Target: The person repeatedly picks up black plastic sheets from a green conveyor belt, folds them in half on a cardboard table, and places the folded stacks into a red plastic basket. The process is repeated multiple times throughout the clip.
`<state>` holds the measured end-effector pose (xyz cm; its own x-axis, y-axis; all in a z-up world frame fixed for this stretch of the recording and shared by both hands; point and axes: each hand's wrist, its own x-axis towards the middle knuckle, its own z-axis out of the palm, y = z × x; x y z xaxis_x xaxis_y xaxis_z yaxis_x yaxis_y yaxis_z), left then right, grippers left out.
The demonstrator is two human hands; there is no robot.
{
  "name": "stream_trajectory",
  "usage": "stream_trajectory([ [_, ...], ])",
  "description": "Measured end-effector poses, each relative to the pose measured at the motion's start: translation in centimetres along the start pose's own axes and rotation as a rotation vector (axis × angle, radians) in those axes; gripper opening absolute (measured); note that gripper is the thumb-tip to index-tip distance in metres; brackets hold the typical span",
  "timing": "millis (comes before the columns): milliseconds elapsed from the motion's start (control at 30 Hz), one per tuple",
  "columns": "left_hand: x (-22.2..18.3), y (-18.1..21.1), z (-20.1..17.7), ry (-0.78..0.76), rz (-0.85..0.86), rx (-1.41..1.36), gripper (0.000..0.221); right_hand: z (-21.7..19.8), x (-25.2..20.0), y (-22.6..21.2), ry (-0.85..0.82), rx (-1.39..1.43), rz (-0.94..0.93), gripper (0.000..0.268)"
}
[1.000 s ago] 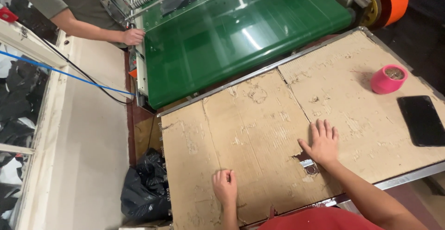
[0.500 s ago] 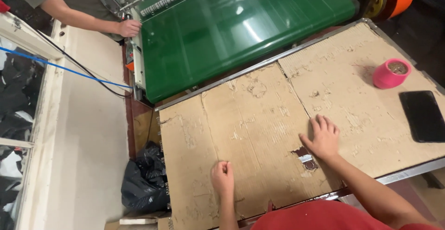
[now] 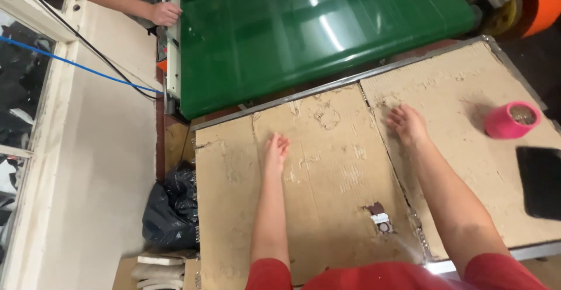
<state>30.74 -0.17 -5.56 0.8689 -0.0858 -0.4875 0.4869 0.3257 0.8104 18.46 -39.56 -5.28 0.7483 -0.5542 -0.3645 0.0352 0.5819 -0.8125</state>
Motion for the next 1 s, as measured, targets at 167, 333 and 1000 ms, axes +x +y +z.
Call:
stream_trajectory([
  [167,3.8,0.9,2.0,-0.019,-0.016,-0.057,0.043,1.1,5.2,-0.3,0.005,0.026,0.026,0.058],
  [333,4.7,3.0,4.3,0.051,-0.005,-0.038,0.046,1.4,10.5,0.6,-0.001,0.028,0.014,0.058],
  [1000,6.3,5.6,6.8,0.21,0.064,-0.737,0.09,5.9,19.5,-1.6,0.117,0.107,0.12,0.091],
])
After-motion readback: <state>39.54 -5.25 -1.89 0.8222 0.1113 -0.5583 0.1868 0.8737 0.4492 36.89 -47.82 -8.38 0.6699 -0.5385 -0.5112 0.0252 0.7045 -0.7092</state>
